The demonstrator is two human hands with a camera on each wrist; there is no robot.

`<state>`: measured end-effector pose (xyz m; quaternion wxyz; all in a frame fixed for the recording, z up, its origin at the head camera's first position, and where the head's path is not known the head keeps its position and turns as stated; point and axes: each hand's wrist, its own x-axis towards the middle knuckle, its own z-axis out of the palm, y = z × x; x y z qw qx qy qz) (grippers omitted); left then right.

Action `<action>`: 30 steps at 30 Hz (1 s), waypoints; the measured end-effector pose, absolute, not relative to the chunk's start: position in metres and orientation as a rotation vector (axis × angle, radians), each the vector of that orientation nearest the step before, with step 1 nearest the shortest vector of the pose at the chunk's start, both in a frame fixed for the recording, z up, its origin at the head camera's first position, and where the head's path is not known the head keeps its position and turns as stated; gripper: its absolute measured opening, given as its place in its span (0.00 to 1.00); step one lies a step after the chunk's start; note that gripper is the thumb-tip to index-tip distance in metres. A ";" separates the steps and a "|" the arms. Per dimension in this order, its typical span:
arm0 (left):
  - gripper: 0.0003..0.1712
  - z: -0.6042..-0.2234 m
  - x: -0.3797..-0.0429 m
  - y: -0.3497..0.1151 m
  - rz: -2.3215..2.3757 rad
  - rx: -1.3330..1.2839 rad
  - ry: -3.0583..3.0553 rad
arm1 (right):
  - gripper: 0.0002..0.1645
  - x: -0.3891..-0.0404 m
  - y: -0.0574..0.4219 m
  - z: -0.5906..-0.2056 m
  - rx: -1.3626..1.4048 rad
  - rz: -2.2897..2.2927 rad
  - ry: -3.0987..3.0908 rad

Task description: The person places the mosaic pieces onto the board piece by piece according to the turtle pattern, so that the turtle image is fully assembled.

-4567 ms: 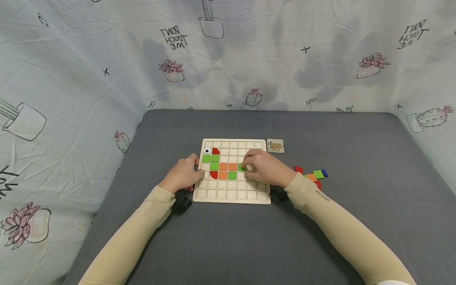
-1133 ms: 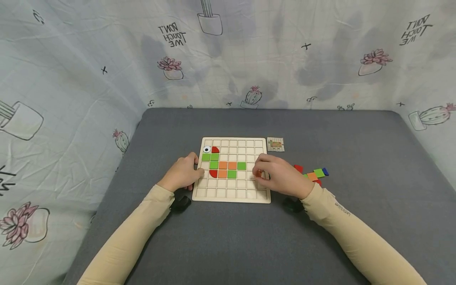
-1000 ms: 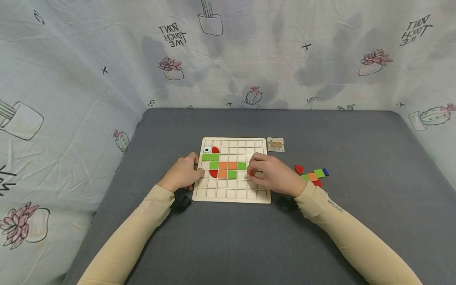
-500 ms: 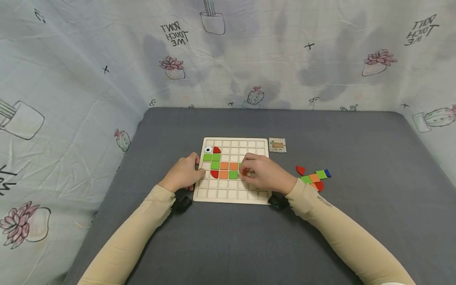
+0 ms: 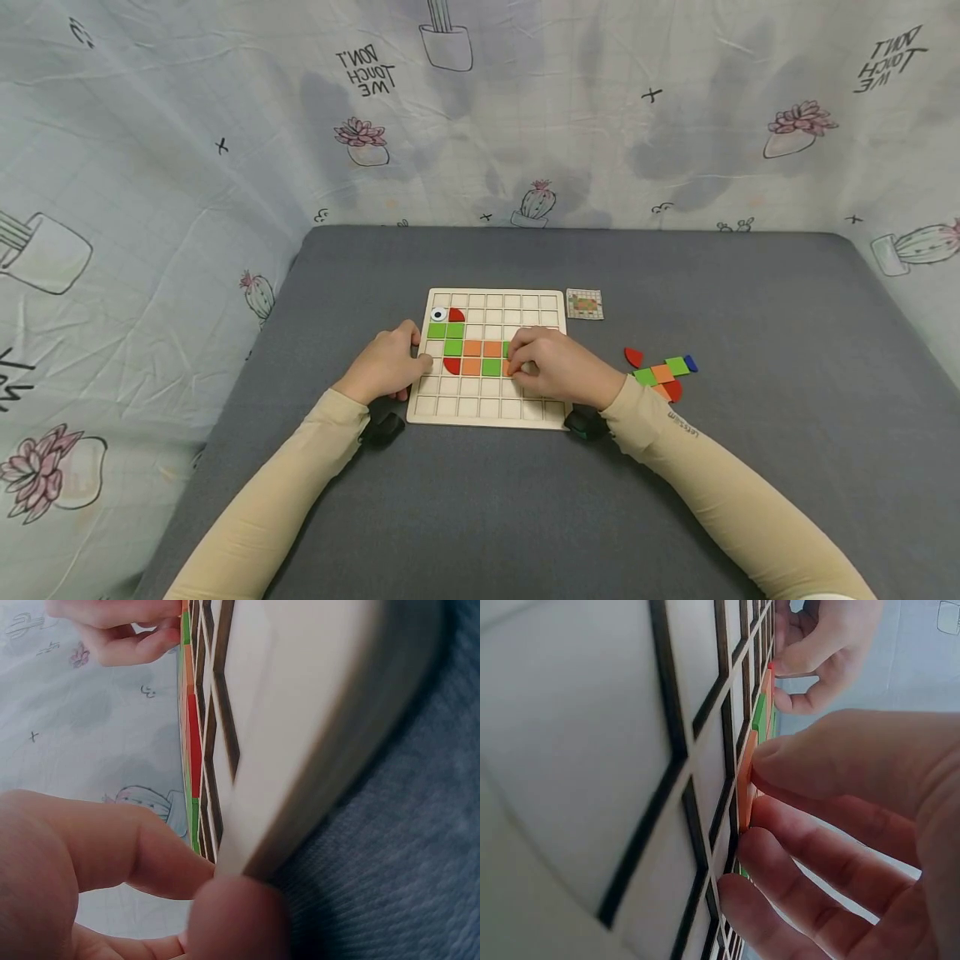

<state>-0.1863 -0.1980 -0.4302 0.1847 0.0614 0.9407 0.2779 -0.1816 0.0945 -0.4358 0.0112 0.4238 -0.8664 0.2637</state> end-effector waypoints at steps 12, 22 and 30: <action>0.21 -0.430 -0.186 -0.197 0.780 0.164 2.649 | 0.05 -0.181 0.099 -0.432 1.318 0.814 -2.701; 0.21 -0.430 -0.186 -0.198 0.766 0.170 2.651 | 0.11 -0.173 0.123 -0.419 1.179 0.834 -2.785; 0.21 -0.430 -0.187 -0.198 0.770 0.175 2.646 | 0.15 -0.159 0.157 -0.419 1.046 0.722 -2.817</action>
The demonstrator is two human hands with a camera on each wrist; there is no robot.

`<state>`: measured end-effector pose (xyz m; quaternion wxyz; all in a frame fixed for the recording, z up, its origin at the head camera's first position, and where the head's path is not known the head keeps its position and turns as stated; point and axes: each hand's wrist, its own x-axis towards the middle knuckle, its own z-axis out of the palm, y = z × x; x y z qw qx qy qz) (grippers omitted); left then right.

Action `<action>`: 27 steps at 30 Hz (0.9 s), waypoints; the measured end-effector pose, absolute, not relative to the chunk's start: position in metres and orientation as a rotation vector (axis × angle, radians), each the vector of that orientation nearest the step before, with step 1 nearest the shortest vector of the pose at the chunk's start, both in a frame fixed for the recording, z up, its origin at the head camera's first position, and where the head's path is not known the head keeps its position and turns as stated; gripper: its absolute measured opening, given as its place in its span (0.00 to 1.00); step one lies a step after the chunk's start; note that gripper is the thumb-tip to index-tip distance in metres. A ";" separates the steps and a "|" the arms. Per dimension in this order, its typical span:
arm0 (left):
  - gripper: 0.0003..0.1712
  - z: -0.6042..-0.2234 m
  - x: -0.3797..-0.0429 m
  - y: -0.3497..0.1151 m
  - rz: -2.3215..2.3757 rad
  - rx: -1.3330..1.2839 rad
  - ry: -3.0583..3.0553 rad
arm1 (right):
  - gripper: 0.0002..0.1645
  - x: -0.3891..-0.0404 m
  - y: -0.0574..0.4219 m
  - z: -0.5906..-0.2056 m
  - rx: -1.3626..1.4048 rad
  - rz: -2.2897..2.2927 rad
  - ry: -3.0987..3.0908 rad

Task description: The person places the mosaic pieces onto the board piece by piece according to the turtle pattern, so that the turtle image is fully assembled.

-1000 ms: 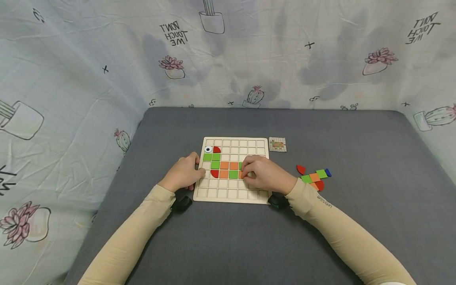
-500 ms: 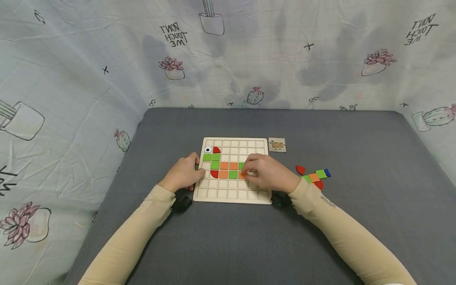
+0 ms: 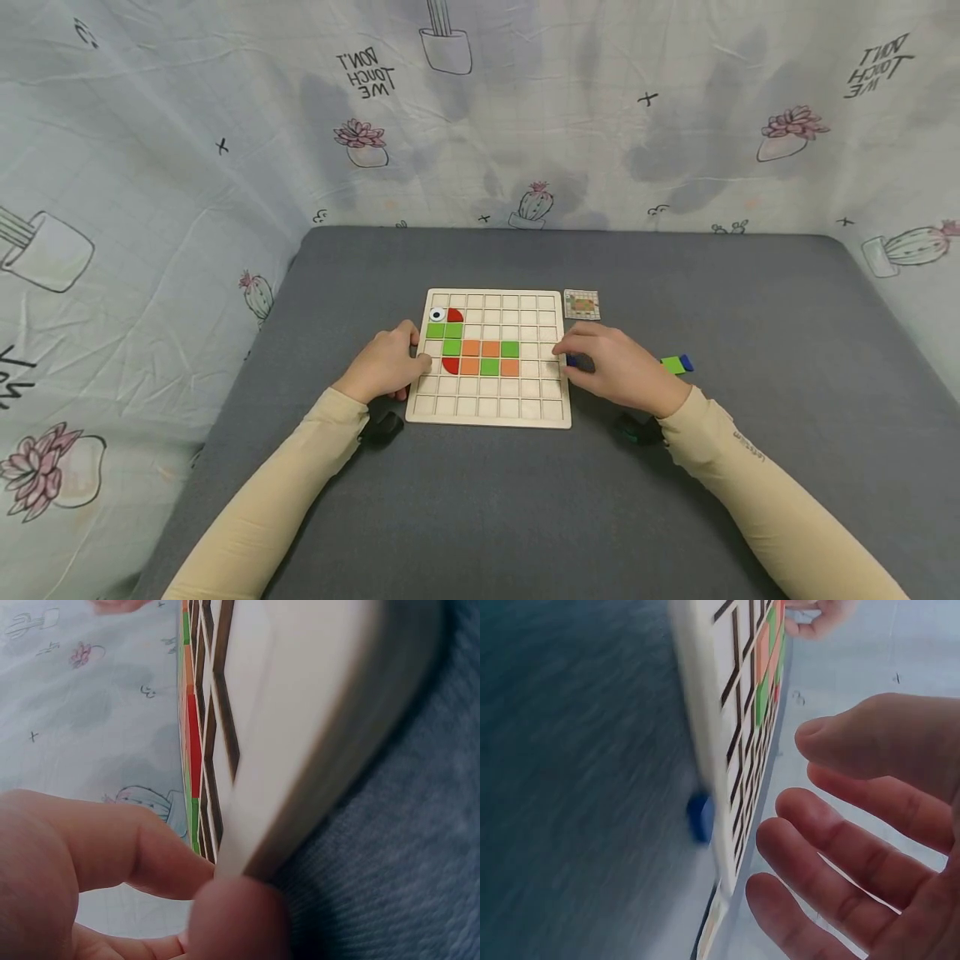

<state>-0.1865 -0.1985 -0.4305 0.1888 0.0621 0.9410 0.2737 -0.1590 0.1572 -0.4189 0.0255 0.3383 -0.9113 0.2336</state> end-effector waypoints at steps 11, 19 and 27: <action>0.21 -0.430 -0.187 -0.199 0.758 0.164 2.645 | 0.15 -0.144 0.210 -0.424 0.907 0.650 -2.796; 0.21 -0.430 -0.186 -0.198 0.766 0.177 2.642 | 0.16 -0.131 0.243 -0.422 0.808 0.631 -2.810; 0.22 -0.429 -0.187 -0.198 0.766 0.174 2.641 | 0.18 -0.126 0.263 -0.424 0.799 0.536 -2.778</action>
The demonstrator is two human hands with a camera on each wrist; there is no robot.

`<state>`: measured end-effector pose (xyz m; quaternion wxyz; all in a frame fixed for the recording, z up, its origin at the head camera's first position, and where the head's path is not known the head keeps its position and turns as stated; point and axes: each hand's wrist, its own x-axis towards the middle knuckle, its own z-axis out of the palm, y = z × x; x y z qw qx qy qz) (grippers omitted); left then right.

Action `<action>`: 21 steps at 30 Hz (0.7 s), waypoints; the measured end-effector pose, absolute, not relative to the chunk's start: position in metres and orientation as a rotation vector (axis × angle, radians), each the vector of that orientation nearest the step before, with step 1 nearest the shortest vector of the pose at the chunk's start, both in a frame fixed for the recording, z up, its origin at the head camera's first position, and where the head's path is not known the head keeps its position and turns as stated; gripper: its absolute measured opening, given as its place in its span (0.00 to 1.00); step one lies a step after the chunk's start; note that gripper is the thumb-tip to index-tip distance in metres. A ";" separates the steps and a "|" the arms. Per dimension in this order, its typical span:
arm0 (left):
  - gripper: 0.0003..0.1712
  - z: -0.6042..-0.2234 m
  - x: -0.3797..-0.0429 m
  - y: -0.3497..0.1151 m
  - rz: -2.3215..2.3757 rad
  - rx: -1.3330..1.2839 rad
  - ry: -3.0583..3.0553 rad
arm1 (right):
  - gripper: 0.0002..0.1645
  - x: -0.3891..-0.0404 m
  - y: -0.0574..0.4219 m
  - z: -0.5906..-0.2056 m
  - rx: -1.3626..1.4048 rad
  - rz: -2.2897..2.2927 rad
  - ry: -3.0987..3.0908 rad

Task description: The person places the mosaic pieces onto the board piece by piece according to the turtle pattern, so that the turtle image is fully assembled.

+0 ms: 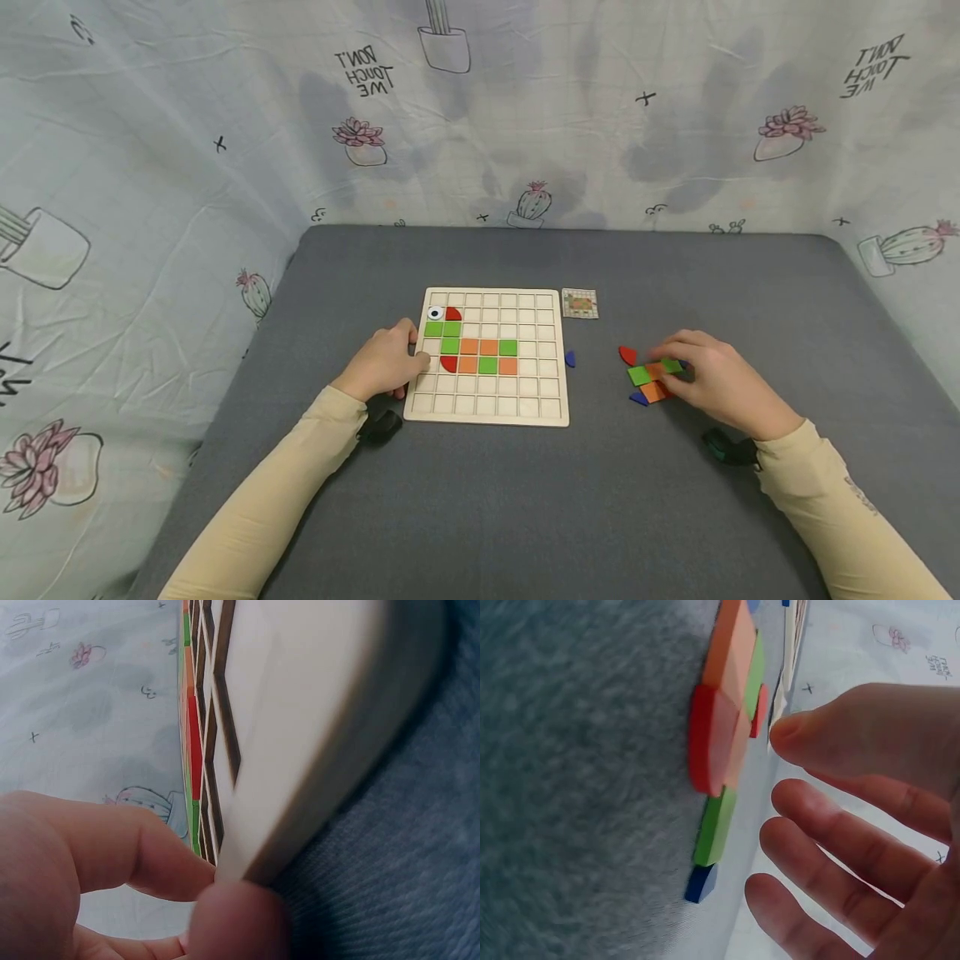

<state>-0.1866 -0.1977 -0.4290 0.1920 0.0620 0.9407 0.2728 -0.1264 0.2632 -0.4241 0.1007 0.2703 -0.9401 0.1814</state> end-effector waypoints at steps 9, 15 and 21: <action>0.22 -0.429 -0.186 -0.198 0.771 0.176 2.641 | 0.17 -0.130 0.265 -0.433 0.834 0.540 -2.761; 0.22 -0.429 -0.186 -0.197 0.773 0.177 2.645 | 0.16 -0.133 0.264 -0.436 0.843 0.545 -2.728; 0.21 -0.429 -0.186 -0.197 0.761 0.178 2.657 | 0.15 -0.135 0.263 -0.437 0.824 0.562 -2.739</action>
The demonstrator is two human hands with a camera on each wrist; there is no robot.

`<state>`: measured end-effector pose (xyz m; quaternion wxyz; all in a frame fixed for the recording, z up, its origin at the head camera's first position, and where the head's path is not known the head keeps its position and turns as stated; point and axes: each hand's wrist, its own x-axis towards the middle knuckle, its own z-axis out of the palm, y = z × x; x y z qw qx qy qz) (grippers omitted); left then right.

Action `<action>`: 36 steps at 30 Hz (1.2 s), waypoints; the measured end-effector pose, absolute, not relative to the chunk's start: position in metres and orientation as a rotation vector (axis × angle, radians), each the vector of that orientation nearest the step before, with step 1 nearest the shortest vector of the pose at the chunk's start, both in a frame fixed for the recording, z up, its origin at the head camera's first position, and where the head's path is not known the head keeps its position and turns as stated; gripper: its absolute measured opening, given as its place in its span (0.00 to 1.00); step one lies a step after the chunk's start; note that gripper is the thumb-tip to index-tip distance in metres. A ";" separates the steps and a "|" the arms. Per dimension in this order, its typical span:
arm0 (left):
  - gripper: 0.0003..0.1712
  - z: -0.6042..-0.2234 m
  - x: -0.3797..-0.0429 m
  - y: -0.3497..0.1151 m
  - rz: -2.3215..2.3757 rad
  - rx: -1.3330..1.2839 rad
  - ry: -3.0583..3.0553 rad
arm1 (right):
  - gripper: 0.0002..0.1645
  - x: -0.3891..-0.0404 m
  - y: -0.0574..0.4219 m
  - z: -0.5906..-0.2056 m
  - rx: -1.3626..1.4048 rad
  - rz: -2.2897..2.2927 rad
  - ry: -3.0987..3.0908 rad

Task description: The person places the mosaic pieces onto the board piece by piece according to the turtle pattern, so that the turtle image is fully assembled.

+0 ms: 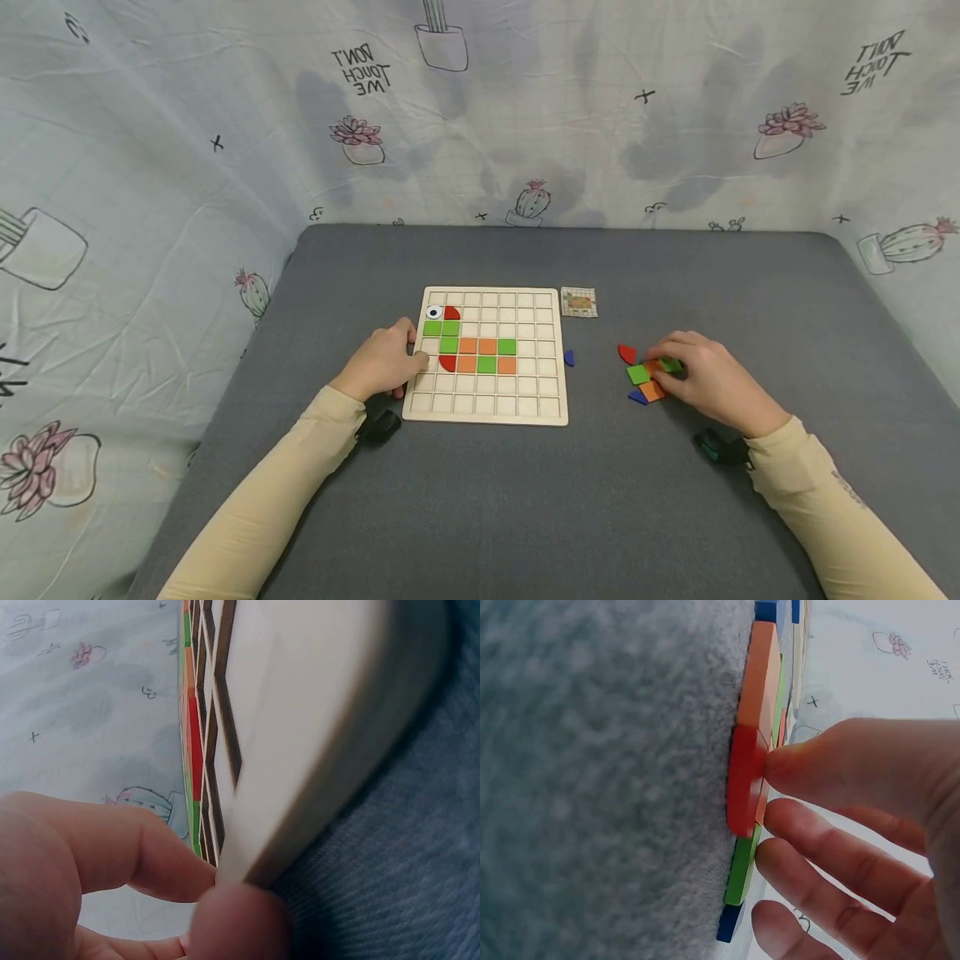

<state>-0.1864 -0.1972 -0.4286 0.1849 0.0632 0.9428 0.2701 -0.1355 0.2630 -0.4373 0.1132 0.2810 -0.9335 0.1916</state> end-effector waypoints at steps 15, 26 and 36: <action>0.20 -0.429 -0.186 -0.197 0.771 0.162 2.646 | 0.13 -0.138 0.261 -0.437 0.866 0.509 -2.768; 0.20 -0.428 -0.186 -0.197 0.775 0.162 2.642 | 0.12 -0.146 0.244 -0.430 0.872 0.529 -2.743; 0.21 -0.429 -0.186 -0.197 0.768 0.149 2.647 | 0.08 -0.160 0.203 -0.427 0.986 0.653 -2.667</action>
